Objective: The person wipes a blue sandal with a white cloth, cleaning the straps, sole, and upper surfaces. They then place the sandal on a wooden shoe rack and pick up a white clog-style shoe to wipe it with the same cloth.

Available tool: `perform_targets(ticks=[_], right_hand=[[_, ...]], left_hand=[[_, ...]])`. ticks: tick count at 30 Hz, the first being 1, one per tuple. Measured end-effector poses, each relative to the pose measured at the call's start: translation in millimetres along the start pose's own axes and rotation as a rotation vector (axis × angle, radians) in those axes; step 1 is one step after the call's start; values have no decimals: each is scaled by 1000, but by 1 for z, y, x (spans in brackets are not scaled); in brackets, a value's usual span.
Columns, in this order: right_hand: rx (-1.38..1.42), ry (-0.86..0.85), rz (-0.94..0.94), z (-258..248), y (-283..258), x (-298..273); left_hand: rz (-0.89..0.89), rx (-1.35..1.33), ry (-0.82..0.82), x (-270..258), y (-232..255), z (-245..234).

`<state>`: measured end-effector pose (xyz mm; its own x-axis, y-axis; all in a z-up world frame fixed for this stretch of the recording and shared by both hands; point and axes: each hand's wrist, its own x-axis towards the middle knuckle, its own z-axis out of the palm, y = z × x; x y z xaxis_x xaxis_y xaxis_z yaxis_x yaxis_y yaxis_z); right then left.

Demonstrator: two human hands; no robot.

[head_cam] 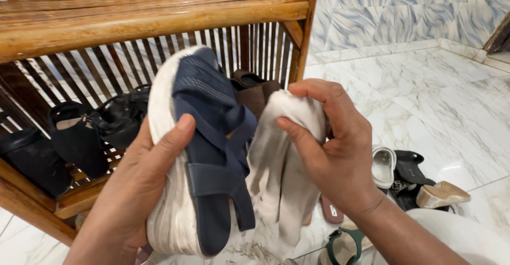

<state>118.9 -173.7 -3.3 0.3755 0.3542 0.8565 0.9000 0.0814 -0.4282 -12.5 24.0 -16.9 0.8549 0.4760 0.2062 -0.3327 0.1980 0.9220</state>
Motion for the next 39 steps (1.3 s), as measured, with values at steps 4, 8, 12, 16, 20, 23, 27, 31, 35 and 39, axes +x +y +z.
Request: perform_targets(ticks=[4, 8, 12, 16, 20, 23, 27, 31, 35, 39], right_hand=[[55, -78, -229, 6, -17, -7], [-128, -105, -253, 6, -7, -1], [-235, -170, -185, 1, 5, -3], [-213, -152, 32, -5, 23, 1], [27, -235, 414, -27, 26, -2], [-86, -344, 255, -26, 26, -19], [-104, -557, 166, -16, 21, -50], [-79, -913, 276, -7, 18, -71], [17, -1146, 306, 3, 30, -87], [-299, -1101, 292, 33, 35, -116]], left_hand=[[-173, -9, -87, 4, -23, 6], [-248, 92, -170, 1, -47, 25], [-284, 193, -92, 8, -57, 36], [-482, 404, 28, 4, -75, 33], [-305, 347, 3, -7, -118, 21], [-244, 261, 41, -4, -165, 6], [-277, -170, 193, -5, -241, 0], [-302, -324, 167, -11, -294, -36], [-529, -588, 272, -5, -316, -75], [-492, -681, 271, -10, -291, -91]])
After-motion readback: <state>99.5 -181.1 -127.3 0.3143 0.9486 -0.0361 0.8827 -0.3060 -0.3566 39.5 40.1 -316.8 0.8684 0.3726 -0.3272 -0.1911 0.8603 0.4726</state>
